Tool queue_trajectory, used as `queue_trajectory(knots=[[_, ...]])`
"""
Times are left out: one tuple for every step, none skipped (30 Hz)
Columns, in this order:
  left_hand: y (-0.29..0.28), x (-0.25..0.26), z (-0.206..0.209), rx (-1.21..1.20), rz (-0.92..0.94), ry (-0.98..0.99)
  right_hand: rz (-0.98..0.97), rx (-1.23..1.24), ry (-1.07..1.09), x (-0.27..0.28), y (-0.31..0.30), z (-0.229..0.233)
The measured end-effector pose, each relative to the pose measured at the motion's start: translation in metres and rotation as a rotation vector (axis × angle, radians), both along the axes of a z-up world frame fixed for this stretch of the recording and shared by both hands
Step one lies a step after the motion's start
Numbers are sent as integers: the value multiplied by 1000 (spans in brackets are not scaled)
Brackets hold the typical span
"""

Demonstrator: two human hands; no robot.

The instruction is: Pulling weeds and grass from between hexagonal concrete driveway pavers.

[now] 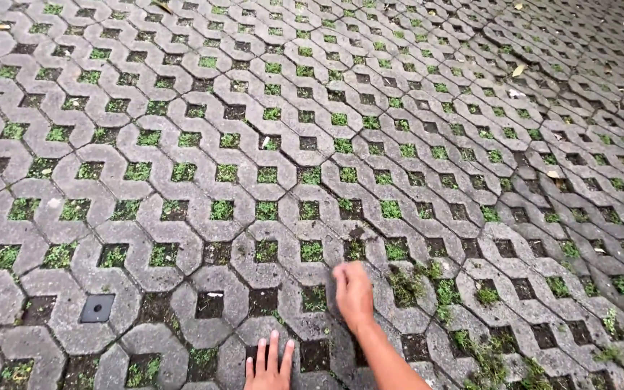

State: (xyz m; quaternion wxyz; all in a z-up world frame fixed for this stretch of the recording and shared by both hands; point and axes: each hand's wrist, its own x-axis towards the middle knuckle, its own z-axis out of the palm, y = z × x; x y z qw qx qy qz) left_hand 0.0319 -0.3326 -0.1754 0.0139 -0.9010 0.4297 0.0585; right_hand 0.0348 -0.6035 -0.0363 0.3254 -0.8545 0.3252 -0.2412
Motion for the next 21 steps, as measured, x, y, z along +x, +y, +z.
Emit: queue_trajectory(knots=[[-1,0,-2,-2,0,-3,0,-2,-3,-1,7,15],[0,-1,-4,-17,6,-16,81,-27,56,-3,16,30],[0,-3,-6,-32,12,-29,162,-52,116,-5,24,45],[0,-2,-6,-33,11,-29,161,-53,115,-4,27,43],[-1,-2,-6,-24,11,-20,170,-68,162,-4,29,40],[-2,-2,-7,-15,10,-10,177,-82,209,-4,31,37],[-3,-1,-6,-15,9,-11,176,-82,209,-3,30,32],[-1,-2,-4,-26,18,-19,208,-133,227,-2,30,26],[0,-2,-3,-37,28,-27,241,-185,244,-2,31,20],[-1,-2,8,-37,30,-23,244,-185,247,-3,25,7],[-2,-1,19,49,27,78,92,-139,121,-5,18,-5],[-5,3,30,135,24,174,-62,-91,-9,-3,11,-17],[-5,5,31,134,25,173,-60,-92,-10,-4,3,-9],[-5,3,32,146,22,201,-324,7,12,-6,-4,-1],[-6,2,32,158,18,228,-587,105,34,-9,-12,7],[-5,2,32,159,18,228,-588,106,35,-12,-5,11],[-4,2,31,162,21,240,-428,178,101,-16,1,16],[-7,6,30,161,23,246,-265,244,160,-16,6,21],[-7,8,30,158,23,242,-265,241,155,-14,10,31],[-6,5,29,164,20,243,16,191,161,-17,16,39],[-6,2,28,170,17,245,297,141,165,-19,22,47]])
